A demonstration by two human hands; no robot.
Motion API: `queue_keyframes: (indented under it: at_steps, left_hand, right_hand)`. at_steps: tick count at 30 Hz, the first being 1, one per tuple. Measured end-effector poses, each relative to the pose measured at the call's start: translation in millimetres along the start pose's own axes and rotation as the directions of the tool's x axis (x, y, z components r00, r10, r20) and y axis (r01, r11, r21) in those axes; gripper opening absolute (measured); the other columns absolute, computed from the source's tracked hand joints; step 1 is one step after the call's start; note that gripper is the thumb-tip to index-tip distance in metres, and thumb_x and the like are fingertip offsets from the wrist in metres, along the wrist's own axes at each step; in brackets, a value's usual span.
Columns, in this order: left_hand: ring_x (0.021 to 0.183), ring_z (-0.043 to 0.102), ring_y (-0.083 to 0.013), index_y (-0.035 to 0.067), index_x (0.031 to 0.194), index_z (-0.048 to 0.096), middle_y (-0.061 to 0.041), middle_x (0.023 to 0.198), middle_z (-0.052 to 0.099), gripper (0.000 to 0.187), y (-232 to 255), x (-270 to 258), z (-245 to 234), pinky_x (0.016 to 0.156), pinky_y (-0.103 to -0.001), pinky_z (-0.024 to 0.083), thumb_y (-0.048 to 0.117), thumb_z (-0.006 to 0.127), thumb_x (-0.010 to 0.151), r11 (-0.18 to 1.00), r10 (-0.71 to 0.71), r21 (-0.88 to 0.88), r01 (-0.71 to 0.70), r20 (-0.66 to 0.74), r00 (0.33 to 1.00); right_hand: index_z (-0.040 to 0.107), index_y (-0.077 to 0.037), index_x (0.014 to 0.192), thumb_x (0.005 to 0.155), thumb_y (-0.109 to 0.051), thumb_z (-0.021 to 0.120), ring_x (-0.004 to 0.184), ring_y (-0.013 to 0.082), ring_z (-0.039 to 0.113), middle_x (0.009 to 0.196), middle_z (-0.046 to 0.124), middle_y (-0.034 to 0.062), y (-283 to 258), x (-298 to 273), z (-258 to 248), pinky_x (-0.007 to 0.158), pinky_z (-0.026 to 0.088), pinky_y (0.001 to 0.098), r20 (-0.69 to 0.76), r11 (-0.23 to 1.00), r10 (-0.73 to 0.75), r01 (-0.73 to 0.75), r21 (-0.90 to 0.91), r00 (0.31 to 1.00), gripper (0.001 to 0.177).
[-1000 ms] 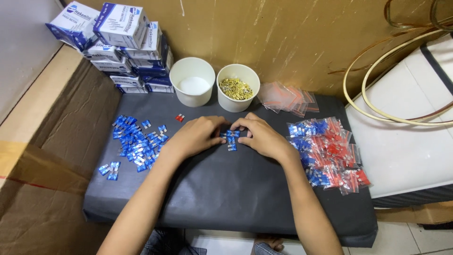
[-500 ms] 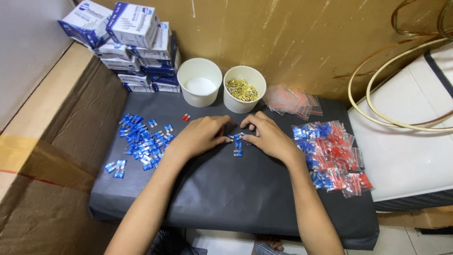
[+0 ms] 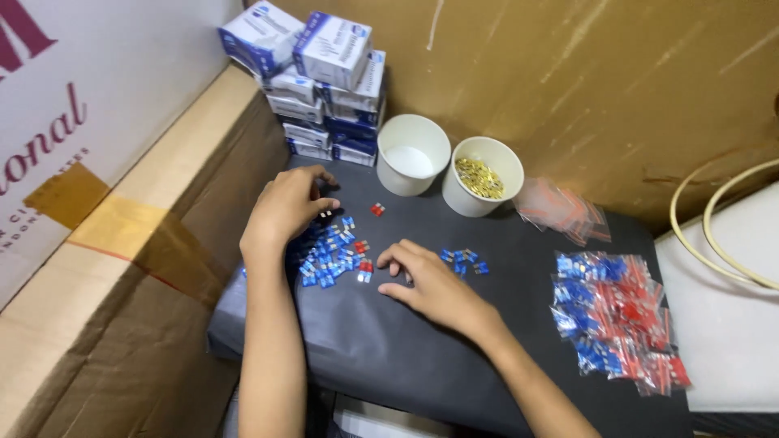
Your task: Sorting and packaging small electronic components like fuses and pins into individual plastic bags.
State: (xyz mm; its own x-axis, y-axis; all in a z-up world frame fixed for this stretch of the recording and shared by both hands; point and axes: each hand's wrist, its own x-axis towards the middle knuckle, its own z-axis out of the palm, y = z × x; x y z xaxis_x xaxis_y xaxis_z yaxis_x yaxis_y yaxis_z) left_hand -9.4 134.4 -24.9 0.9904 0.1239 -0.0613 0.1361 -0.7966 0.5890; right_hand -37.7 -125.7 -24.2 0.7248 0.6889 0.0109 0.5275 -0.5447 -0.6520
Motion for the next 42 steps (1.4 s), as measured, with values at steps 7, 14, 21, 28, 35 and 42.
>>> queue_keyframes:
  at_steps: [7,14,21,28,35,42]
  left_hand:
    - [0.119,0.051,-0.0340,0.031,0.123,0.072,-0.010,0.116,0.064,0.048,-12.6,7.3,7.9,0.099,-0.047,0.043,0.037,0.085,0.078,0.980,0.011,0.199,-0.028,0.089,0.996]
    - [0.116,0.047,-0.0303,0.026,0.115,0.075,-0.012,0.112,0.060,0.042,-6.8,8.1,11.9,0.095,-0.040,0.037,0.029,0.088,0.075,0.983,0.037,0.176,-0.054,0.102,0.994]
    - [0.112,0.050,-0.0291,0.025,0.112,0.077,-0.010,0.108,0.064,0.037,9.5,10.4,16.2,0.092,-0.040,0.036,0.025,0.087,0.076,0.973,0.086,0.202,-0.114,0.143,0.986]
    - [0.112,0.053,-0.0307,0.023,0.104,0.077,-0.010,0.108,0.066,0.027,0.4,11.0,13.6,0.094,-0.044,0.038,0.027,0.084,0.079,0.968,0.107,0.218,-0.126,0.099,0.989]
    - [0.109,0.055,-0.0274,0.026,0.104,0.075,-0.005,0.103,0.065,0.018,-17.6,11.5,16.3,0.091,-0.042,0.042,0.022,0.076,0.087,0.968,0.023,0.249,-0.015,-0.026,0.999]
    - [0.110,0.055,-0.0275,0.025,0.102,0.075,-0.004,0.103,0.064,0.021,-13.4,10.1,14.5,0.090,-0.042,0.043,0.024,0.081,0.083,0.969,-0.017,0.247,0.025,-0.034,0.999]
  right_hand:
    - [0.067,-0.013,0.118,0.083,-0.014,0.080,0.079,0.0271,0.064,0.093,0.063,0.0097,2.2,21.7,17.5,0.071,0.054,0.0409,-0.065,0.993,-0.089,0.083,-0.085,0.994,0.037]
    - [0.065,-0.014,0.110,0.089,-0.025,0.077,0.082,0.0260,0.063,0.092,0.062,0.0068,20.2,39.9,32.7,0.075,0.055,0.0384,-0.295,0.993,-0.020,-0.015,-0.116,0.955,0.027]
    - [0.061,-0.005,0.132,0.103,-0.021,0.055,0.106,0.0267,0.055,0.106,0.055,0.0087,17.3,52.4,27.7,0.094,0.048,0.0377,-0.299,0.965,0.092,-0.159,-0.208,0.950,0.034]
    - [0.056,-0.010,0.141,0.102,-0.012,0.048,0.115,0.0264,0.045,0.124,0.051,0.0072,3.6,54.5,30.8,0.096,0.039,0.0380,-0.188,0.942,0.002,-0.065,-0.330,0.982,0.040]
    - [0.062,-0.012,0.126,0.101,-0.024,0.060,0.106,0.0240,0.047,0.110,0.049,0.0048,5.9,54.2,41.6,0.088,0.037,0.0373,-0.280,0.957,0.000,-0.080,-0.278,0.960,0.027]
    - [0.065,-0.015,0.109,0.098,-0.036,0.066,0.102,0.0201,0.048,0.099,0.050,0.0001,7.8,61.1,51.0,0.085,0.034,0.0372,-0.332,0.940,0.001,-0.114,-0.322,0.943,0.024]
